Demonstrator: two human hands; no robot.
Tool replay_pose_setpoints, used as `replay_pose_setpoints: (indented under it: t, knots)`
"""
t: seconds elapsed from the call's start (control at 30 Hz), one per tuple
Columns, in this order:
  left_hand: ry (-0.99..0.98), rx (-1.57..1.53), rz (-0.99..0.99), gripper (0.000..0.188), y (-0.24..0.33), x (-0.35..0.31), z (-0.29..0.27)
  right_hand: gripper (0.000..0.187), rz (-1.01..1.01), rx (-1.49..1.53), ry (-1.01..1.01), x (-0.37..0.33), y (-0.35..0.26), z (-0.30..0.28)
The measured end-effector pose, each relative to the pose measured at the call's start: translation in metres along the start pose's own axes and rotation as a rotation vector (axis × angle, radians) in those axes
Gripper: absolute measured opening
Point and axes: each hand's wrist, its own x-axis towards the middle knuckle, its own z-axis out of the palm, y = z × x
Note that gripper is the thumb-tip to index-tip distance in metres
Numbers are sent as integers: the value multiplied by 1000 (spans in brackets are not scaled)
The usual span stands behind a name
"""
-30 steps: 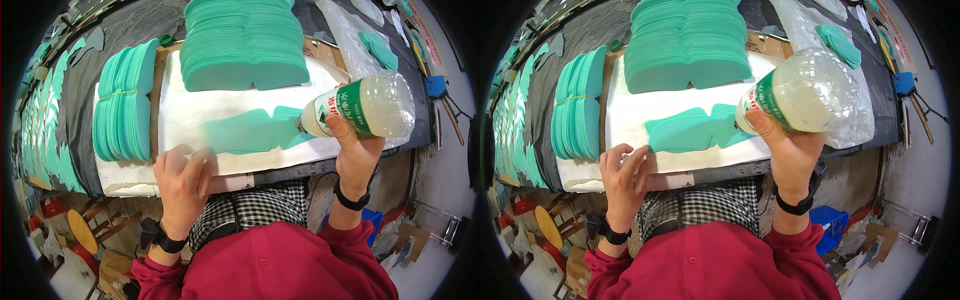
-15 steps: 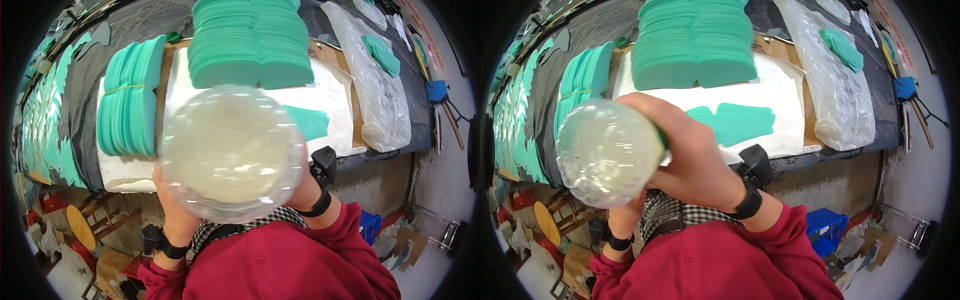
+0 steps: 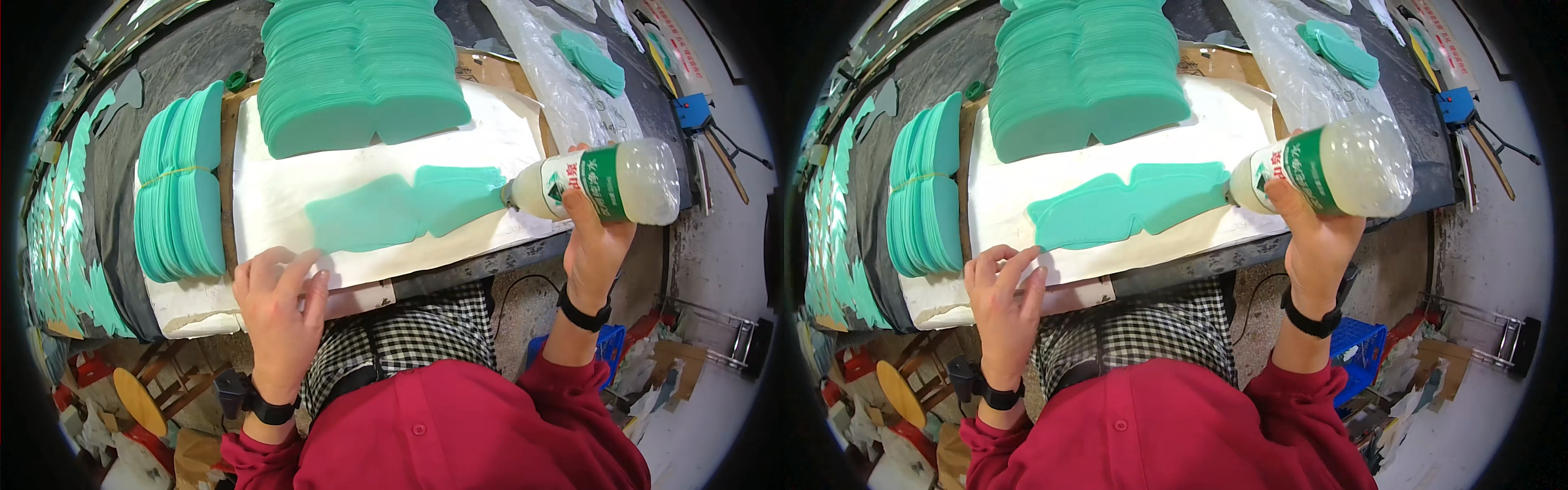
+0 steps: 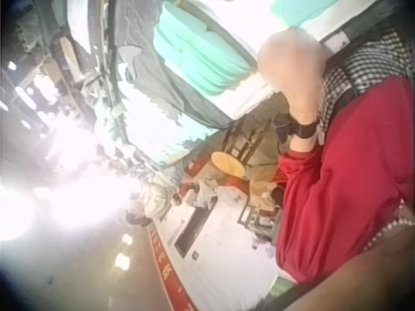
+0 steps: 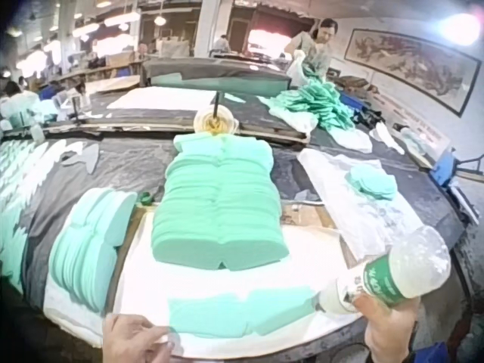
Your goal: Apply glue to shoe components using a squeeze bottle.
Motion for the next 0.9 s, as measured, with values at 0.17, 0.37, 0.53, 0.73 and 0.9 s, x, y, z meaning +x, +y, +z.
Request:
replay_pose_setpoints:
  t: [0.17, 0.37, 0.53, 0.73, 0.9]
  knots:
    - [53, -27, -97, 21, -15, -12, -11, 66, -15, 8, -80, -23, -7, 23]
    - [67, -92, -139, 20, -25, -16, -19, 72, -16, -178, -448, -48, -18, 95]
    - [90, -192, -209, 30, -42, -42, -17, 67, -122, 2, -674, -52, -20, 162]
    - [-43, -304, -319, 44, -46, -57, -20, 75, -268, 120, -656, -52, -11, 188]
    - [-6, -243, -175, 24, -21, -5, -13, 69, -114, -166, -621, -45, -7, 117]
